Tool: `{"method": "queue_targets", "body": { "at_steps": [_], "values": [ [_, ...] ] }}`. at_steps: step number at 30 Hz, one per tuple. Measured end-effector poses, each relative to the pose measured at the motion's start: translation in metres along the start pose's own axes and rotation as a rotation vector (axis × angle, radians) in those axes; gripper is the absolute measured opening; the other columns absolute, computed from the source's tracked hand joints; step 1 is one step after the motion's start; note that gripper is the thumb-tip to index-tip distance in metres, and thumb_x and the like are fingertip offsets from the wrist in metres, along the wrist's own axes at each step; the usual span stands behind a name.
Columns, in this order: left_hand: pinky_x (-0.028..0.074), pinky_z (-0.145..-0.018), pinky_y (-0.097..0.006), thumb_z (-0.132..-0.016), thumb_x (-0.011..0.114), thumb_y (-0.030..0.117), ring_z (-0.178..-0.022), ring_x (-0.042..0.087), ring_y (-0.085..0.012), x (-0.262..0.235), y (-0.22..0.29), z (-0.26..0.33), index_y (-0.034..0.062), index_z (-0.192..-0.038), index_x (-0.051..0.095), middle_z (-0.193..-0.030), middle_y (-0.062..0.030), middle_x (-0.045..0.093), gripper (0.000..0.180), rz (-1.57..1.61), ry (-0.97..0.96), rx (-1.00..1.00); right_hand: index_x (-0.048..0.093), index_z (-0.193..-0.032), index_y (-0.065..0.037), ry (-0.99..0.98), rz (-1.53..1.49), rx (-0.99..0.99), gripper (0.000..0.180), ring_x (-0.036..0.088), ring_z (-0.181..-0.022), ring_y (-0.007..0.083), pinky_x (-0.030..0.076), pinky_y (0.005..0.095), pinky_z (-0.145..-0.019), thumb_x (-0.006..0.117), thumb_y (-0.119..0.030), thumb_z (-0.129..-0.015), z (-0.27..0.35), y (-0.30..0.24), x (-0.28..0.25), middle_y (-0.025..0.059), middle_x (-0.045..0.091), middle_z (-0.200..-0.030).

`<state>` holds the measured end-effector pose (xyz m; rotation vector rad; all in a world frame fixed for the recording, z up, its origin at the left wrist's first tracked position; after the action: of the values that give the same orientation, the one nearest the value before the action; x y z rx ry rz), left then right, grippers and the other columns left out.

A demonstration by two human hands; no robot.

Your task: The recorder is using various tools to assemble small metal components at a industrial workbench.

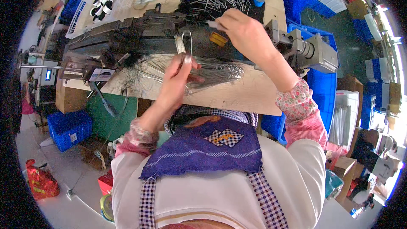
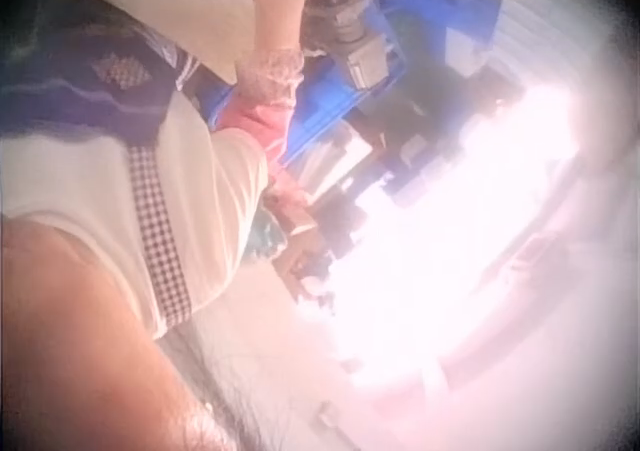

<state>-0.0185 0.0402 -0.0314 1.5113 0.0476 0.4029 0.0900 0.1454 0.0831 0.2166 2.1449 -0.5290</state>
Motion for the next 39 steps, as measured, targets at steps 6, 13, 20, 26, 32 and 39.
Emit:
{"method": "queue_targets", "body": {
  "at_steps": [6,13,20,26,32,39],
  "values": [
    [0.022,-0.037,-0.02,-0.097,0.05,0.021,-0.046,0.03,-0.0038,0.019,0.071,-0.005,0.0066,-0.09,0.051,-0.08,-0.0018,0.048,0.017,0.738,-0.087,-0.202,0.061,-0.098,-0.006,-0.101,0.228,-0.065,0.019,0.062,-0.082,0.0239,0.053,0.0343,-0.067,0.059,-0.008,-0.079,-0.01,-0.009,0.018,0.0068,0.057,-0.087],
    [0.015,-0.035,-0.024,-0.098,0.047,0.024,-0.038,0.024,-0.0057,-0.07,0.08,0.002,0.0024,-0.101,0.056,-0.061,0.0011,0.038,0.023,1.41,-0.277,-0.053,0.057,-0.088,-0.006,-0.117,0.139,-0.082,0.011,0.062,-0.078,0.0263,0.053,0.0348,-0.064,0.06,-0.009,-0.078,-0.004,-0.017,0.017,0.0097,0.055,-0.084],
    [0.048,-0.061,-0.032,-0.087,0.057,0.015,-0.065,0.064,-0.0243,0.038,0.063,-0.032,-0.0003,-0.085,0.068,-0.073,-0.0141,0.067,0.019,-0.72,-0.394,0.208,0.061,-0.101,-0.005,-0.125,0.36,0.113,0.022,0.061,-0.085,0.0347,0.051,0.0412,-0.07,0.059,-0.005,-0.079,-0.079,0.058,0.035,0.0157,0.058,-0.09],
    [0.048,-0.064,-0.032,-0.087,0.061,0.019,-0.071,0.066,-0.0274,0.059,0.03,-0.105,0.0003,-0.088,0.07,-0.079,-0.0185,0.067,0.021,-0.606,-0.405,0.223,0.057,-0.085,-0.002,-0.223,-0.195,-0.06,0.018,0.059,-0.081,0.0289,0.047,0.0391,-0.07,0.064,-0.017,-0.078,-0.034,0.027,0.005,0.012,0.057,-0.084],
    [0.053,-0.062,-0.039,-0.078,0.06,0.013,-0.072,0.065,-0.0279,0.046,0.104,-0.071,0.0091,-0.074,0.066,-0.076,-0.008,0.062,0.008,-1.467,-0.166,0.791,0.059,-0.085,-0.004,-0.105,-0.056,-0.242,0.011,0.06,-0.078,0.0302,0.05,0.0381,-0.068,0.063,-0.007,-0.076,-0.031,-0.01,0.019,0.01,0.057,-0.08],
    [0.05,-0.058,-0.03,-0.085,0.058,-0.001,-0.065,0.06,-0.0172,-0.004,0.156,-0.008,0.0048,-0.099,0.068,-0.082,-0.0054,0.062,0.019,-1.133,0.347,1.205,0.063,-0.092,0.0,-0.032,-0.374,-0.059,0.016,0.062,-0.078,0.0311,0.051,0.0352,-0.071,0.066,-0.012,-0.082,-0.047,-0.003,0.022,0.0122,0.065,-0.084]
  ]
}}
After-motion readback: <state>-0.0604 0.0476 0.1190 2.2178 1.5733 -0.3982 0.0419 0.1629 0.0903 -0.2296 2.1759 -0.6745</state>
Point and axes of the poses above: each hand's wrist, its own z-axis away from the middle knuckle, its own x-axis out of the palm, y = z × x, the point moved 10 cm from there along -z, towards the middle knuckle
